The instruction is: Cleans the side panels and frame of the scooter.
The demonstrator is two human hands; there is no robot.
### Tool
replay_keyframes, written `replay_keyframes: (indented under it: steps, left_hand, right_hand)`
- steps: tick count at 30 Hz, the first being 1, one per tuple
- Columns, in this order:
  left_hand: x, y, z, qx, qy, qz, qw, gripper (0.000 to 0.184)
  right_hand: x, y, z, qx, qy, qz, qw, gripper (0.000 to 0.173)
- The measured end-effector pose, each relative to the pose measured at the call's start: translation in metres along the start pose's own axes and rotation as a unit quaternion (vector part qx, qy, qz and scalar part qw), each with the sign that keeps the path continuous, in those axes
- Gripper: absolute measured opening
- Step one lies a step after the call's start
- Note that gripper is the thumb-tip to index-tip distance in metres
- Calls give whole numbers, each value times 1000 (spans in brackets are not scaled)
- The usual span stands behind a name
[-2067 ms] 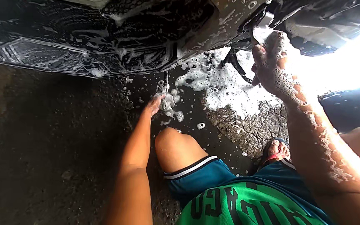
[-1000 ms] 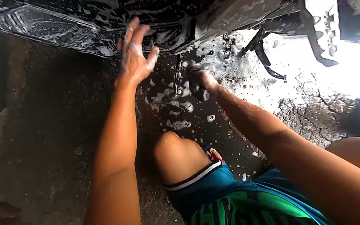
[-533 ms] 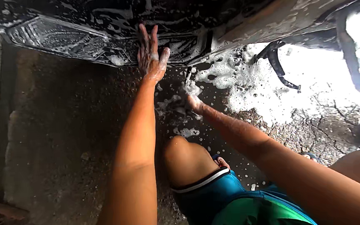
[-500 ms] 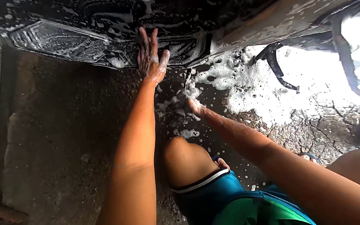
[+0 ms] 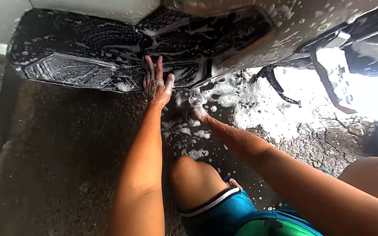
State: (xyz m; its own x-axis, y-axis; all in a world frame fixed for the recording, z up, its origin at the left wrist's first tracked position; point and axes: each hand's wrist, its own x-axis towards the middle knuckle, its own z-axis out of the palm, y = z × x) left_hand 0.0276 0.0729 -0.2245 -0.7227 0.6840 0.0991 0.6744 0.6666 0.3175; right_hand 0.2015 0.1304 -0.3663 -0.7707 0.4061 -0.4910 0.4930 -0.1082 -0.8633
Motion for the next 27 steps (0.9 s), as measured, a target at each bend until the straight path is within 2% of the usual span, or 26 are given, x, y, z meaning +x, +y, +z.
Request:
replay_keyframes:
  steps: [2,4,5,7,9,11,15,17,19,21,22,24,27]
  left_hand:
    - [-2,-1,-1,-2,1,0,1000,72]
    - [0,-3,-1,-5,-1,-1,1000,72]
    - [0,-3,-1,-5,-4,-2,1000,72]
    - [-3,-2,-1,-6,-9,1,1000,73]
    - [-2,1,-3,-5,-4,5,1000,73]
    - [-4,4,-5,-1,-9,7,1000,73]
    - [-2,3,-4,6,3,2,1000,72]
    - [-3,3,-1,9,1,0,1000,72]
    - [-3,0,2,9,-1,7,1000,73]
    - [-3,-7,5,3,8,20,1000,74]
    - [-2,-9,5,1,11,24,1000,73]
    - [-2,-11,5,7,13,22,1000,73]
    - [0,-11,4,22,16,15,1000,71]
  right_hand:
    - [-8,-12,-10,63,24,11,998,42]
    - [-10,-46,-22,223,99,-45,969,45]
    - [-8,-62,-31,353,107,-72,927,46]
    - [-10,-88,-56,586,88,-80,801,54]
    - [-25,-109,-87,715,50,-81,692,62]
    - [-48,-116,-120,769,57,-79,632,63]
    - [-75,-108,-175,774,148,-130,602,66]
    - [-77,-114,-167,752,177,-117,624,66]
    - [-63,-121,-149,751,122,-98,641,62]
    - [-49,-119,-142,755,47,-93,648,68]
    - [-49,-119,-146,752,43,-86,652,66]
    - [-63,-112,-164,746,83,-78,656,61]
    - [-105,-111,-191,758,162,-127,618,53]
